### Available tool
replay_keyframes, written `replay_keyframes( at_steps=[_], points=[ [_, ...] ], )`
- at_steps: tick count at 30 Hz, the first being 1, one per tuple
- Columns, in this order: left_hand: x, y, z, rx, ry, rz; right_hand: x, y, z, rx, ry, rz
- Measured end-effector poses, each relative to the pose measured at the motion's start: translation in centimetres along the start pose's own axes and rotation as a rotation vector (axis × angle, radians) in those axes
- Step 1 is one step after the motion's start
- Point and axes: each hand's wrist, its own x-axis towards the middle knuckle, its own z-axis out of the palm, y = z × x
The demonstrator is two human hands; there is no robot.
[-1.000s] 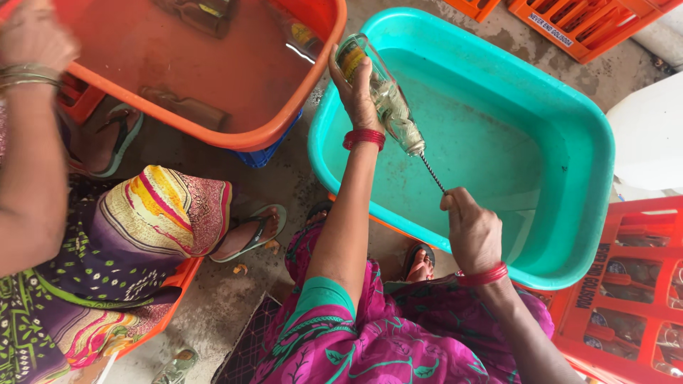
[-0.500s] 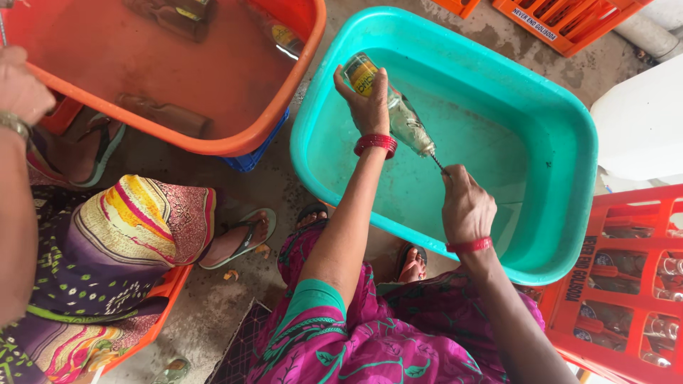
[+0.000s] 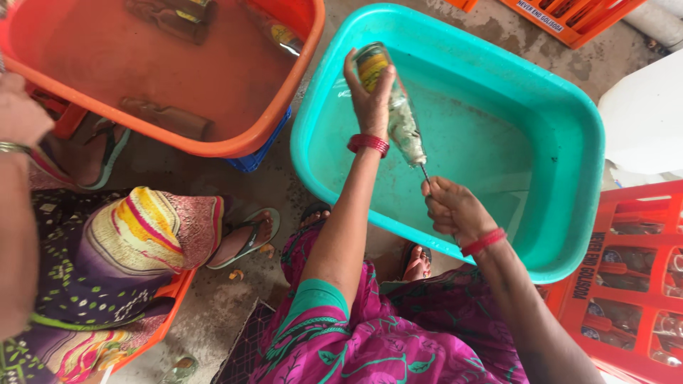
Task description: The person scrubs the inside of a glass bottle with a brush in a teal tub of water, rinses it, and places it into an orange tub. The person repeats this process with another bottle.
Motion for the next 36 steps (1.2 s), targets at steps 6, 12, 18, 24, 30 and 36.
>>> replay_keyframes(
  at_steps=[6, 12, 18, 24, 30, 36],
  points=[
    [-0.4, 1.2, 0.0, -0.103, -0.048, -0.150, -2.6, 2.2, 2.0, -0.444, 0.420, -0.141],
    [-1.0, 1.2, 0.6, -0.030, -0.078, -0.142, -3.9, 3.5, 2.5, -0.701, 0.482, -0.361],
    [-0.2, -1.1, -0.1, -0.012, 0.021, -0.221, -2.3, 1.8, 0.6, -0.989, 0.561, -0.398],
    [0.8, -0.2, -1.1, -0.213, -0.118, -0.303, 0.4, -1.1, 1.3, -1.473, 0.817, -0.765],
    [0.4, 1.5, -0.4, -0.507, -0.217, -0.261, 3.1, -1.7, 1.2, -1.447, 0.887, -0.707],
    [-0.5, 3.8, 0.9, -0.416, -0.003, -0.224, 4.4, -0.4, 0.5, -0.399, 0.300, -0.282]
  ],
)
